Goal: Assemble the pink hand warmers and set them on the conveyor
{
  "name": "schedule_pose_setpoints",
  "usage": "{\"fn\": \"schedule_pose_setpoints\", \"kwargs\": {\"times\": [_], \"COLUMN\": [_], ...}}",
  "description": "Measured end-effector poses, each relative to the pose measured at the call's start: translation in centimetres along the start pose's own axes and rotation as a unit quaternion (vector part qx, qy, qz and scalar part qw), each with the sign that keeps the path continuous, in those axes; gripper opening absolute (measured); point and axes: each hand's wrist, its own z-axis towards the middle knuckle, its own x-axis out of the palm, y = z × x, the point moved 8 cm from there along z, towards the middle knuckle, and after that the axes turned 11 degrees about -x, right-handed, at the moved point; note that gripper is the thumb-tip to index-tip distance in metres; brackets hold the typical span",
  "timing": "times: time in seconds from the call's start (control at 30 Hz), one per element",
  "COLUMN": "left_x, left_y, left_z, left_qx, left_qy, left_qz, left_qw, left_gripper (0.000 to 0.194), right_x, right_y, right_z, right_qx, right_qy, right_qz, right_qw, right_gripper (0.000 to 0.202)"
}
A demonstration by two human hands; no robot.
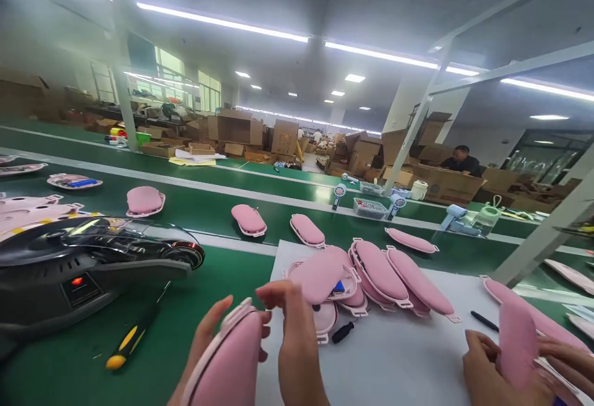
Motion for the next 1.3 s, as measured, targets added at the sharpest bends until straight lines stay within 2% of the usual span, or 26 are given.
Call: {"fn": "schedule_pose_setpoints", "kwargs": {"times": [0.1, 0.2, 0.27, 0.4, 0.47, 0.53, 0.6, 0.67, 0.7, 0.73, 0.77, 0.8, 0.83, 0.87, 0.9, 0.93, 0.97, 1.0, 1.07, 1.13, 1.23, 1.3], "left_x": [0.6, 0.8, 0.6, 0.0, 0.0, 0.4, 0.9, 0.4, 0.1, -0.2, -0.5, -0.6, -0.6, -0.8, -0.9, -1.0, -1.4, -1.7, -1.5, -0.8, 0.9, 2.0], "left_y": [0.7, 1.6, 2.3, 2.8, 2.4, 2.7, 4.6, 6.8, 7.6, 8.1, 8.1, 7.9, 7.3, 6.5, 5.4, 4.1, 2.4, 1.2, 0.0, -0.1, 0.4, 1.1], "left_z": [0.2, -0.4, -1.1, -1.8, -1.3, -0.7, -0.8, -1.5, -1.7, -1.5, -1.2, -0.8, -0.3, 0.1, 0.5, 1.1, 1.9, 2.3, 2.2, 1.6, 0.2, -0.5], "left_qx": [-0.04, -0.041, -0.046, -0.09, -0.114, -0.178, -0.313, -0.436, -0.472, -0.486, -0.486, -0.483, -0.475, -0.469, -0.45, -0.404, -0.324, -0.263, -0.16, -0.055, 0.115, 0.199], "left_qy": [0.017, 0.018, -0.002, -0.06, -0.049, 0.004, 0.071, 0.09, 0.091, 0.093, 0.099, 0.116, 0.138, 0.152, 0.174, 0.186, 0.172, 0.152, 0.118, 0.048, -0.069, -0.109], "left_qz": [-0.019, -0.056, -0.059, -0.039, -0.045, -0.043, -0.021, -0.003, 0.003, 0.006, 0.005, 0.004, 0.007, 0.018, 0.045, 0.096, 0.184, 0.288, 0.458, 0.558, 0.625, 0.636], "left_qw": [0.999, 0.997, 0.997, 0.993, 0.991, 0.983, 0.947, 0.895, 0.877, 0.869, 0.868, 0.868, 0.869, 0.87, 0.875, 0.89, 0.912, 0.908, 0.867, 0.827, 0.769, 0.738], "left_gripper": [0.057, 0.069, 0.075, 0.061, 0.059, 0.067, 0.074, 0.075, 0.074, 0.072, 0.069, 0.067, 0.065, 0.066, 0.065, 0.063, 0.058, 0.051, 0.033, 0.029, 0.031, 0.026], "right_x": [3.6, 5.7, 6.7, 8.4, 8.2, 7.1, 5.2, 2.8, 1.9, 1.5, 1.6, 2.2, 2.6, 2.6, 2.1, 1.3, 0.4, -0.3, -1.1, -1.4, -1.4, -1.1], "right_y": [-1.2, -1.7, -1.5, -2.3, -3.6, -4.9, -5.4, -4.7, -3.8, -2.7, -1.6, -0.7, -0.4, -0.4, -0.8, -1.3, -1.8, -2.2, -3.0, -3.6, -4.0, -3.7], "right_z": [-0.2, -1.4, -2.3, -2.4, -1.5, -0.4, 0.2, 0.0, -0.2, -0.4, -0.7, -1.3, -2.1, -3.0, -3.5, -3.9, -4.4, -4.8, -5.9, -6.6, -7.2, -7.3], "right_qx": [0.015, 0.029, 0.035, 0.077, 0.1, 0.097, 0.072, 0.028, -0.003, -0.04, -0.077, -0.113, -0.137, -0.152, -0.158, -0.157, -0.159, -0.164, -0.167, -0.151, -0.114, -0.122], "right_qy": [0.011, 0.017, 0.026, 0.029, -0.003, -0.052, -0.104, -0.148, -0.14, -0.097, -0.019, 0.081, 0.162, 0.211, 0.219, 0.191, 0.149, 0.112, 0.061, 0.043, 0.053, 0.058], "right_qz": [0.039, 0.076, 0.101, 0.201, 0.211, 0.177, 0.135, 0.093, 0.072, 0.044, 0.009, -0.041, -0.09, -0.137, -0.182, -0.22, -0.256, -0.291, -0.349, -0.369, -0.371, -0.377], "right_qw": [0.999, 0.997, 0.994, 0.976, 0.972, 0.978, 0.983, 0.984, 0.988, 0.994, 0.997, 0.989, 0.973, 0.956, 0.946, 0.944, 0.942, 0.936, 0.92, 0.916, 0.92, 0.916], "right_gripper": [0.03, 0.029, 0.027, 0.057, 0.06, 0.059, 0.057, 0.049, 0.04, 0.028, 0.018, 0.02, 0.027, 0.031, 0.032, 0.028, 0.023, 0.019, 0.017, 0.019, 0.024, 0.025]}}
